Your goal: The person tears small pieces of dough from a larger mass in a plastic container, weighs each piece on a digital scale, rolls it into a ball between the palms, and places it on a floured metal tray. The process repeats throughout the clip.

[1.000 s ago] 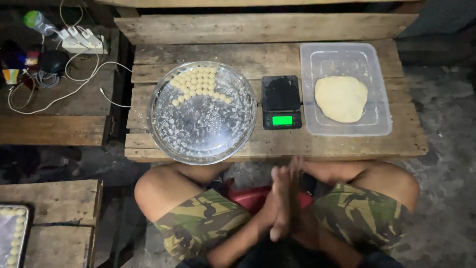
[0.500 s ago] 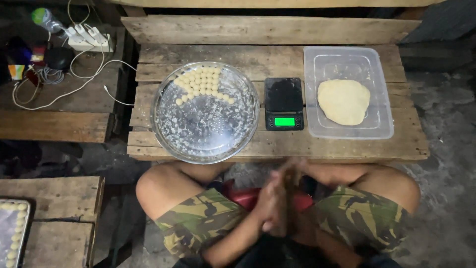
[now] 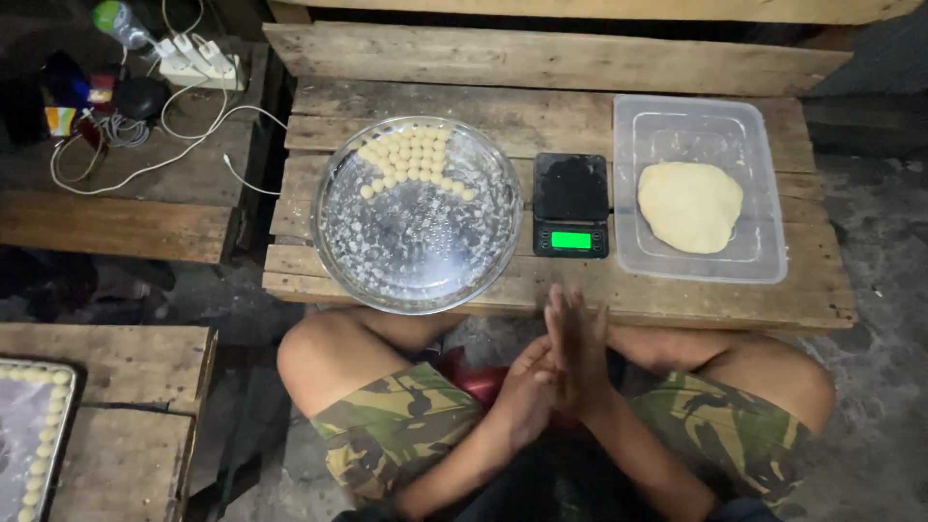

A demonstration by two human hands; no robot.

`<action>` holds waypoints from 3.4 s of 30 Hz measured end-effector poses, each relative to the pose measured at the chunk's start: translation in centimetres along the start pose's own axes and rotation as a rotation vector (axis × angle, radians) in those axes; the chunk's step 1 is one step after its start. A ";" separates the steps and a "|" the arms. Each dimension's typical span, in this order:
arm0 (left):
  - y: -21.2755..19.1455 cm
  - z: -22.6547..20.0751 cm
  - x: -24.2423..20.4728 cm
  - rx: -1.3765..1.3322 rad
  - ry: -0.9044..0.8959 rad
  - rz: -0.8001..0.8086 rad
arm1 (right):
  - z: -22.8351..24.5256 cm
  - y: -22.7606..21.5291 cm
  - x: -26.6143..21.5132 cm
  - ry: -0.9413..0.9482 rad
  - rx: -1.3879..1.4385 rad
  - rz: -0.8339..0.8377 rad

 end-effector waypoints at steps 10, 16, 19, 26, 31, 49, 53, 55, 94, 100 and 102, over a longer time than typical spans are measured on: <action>-6.3 -5.5 3.6 -0.072 0.036 -0.249 | -3.9 0.7 -1.8 0.141 0.301 -0.243; -6.5 -17.9 3.1 0.252 0.300 -0.183 | -4.8 2.0 -1.8 0.308 0.415 -0.182; -10.4 -21.4 6.1 0.401 0.451 -0.269 | -4.5 2.3 -1.1 0.329 0.454 -0.185; -17.4 -29.5 13.6 0.691 0.433 -0.481 | -5.5 3.2 -1.5 0.351 0.473 -0.156; -19.4 -33.1 17.3 1.177 0.605 -0.710 | -6.0 4.3 -2.3 0.365 0.481 -0.119; -15.3 -34.8 18.9 1.521 0.744 -0.727 | -6.5 6.0 -3.3 0.411 0.476 -0.065; -14.5 -34.3 18.4 1.656 0.748 -0.721 | -6.6 6.2 -3.7 0.404 0.461 -0.057; -14.6 -34.1 18.4 1.651 0.776 -0.710 | -6.2 6.0 -3.3 0.395 0.453 -0.062; -10.0 -16.1 11.9 1.865 0.980 -0.033 | -17.5 -8.0 -2.8 0.381 -0.122 -0.491; 2.0 -7.3 7.5 1.605 0.722 0.565 | -24.7 -10.8 -8.1 0.488 -0.202 -0.419; 6.4 -6.6 7.8 1.425 0.759 0.746 | -26.2 -10.0 -9.6 0.582 -0.222 -0.395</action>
Point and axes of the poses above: each hand's wrist, its own x-axis towards the middle knuckle, its own y-axis out of the palm, z = x × y, the point moved 2 cm from there along x, towards the middle knuckle, and after that the axes turned 7 degrees about -z, right-handed, at the moved point
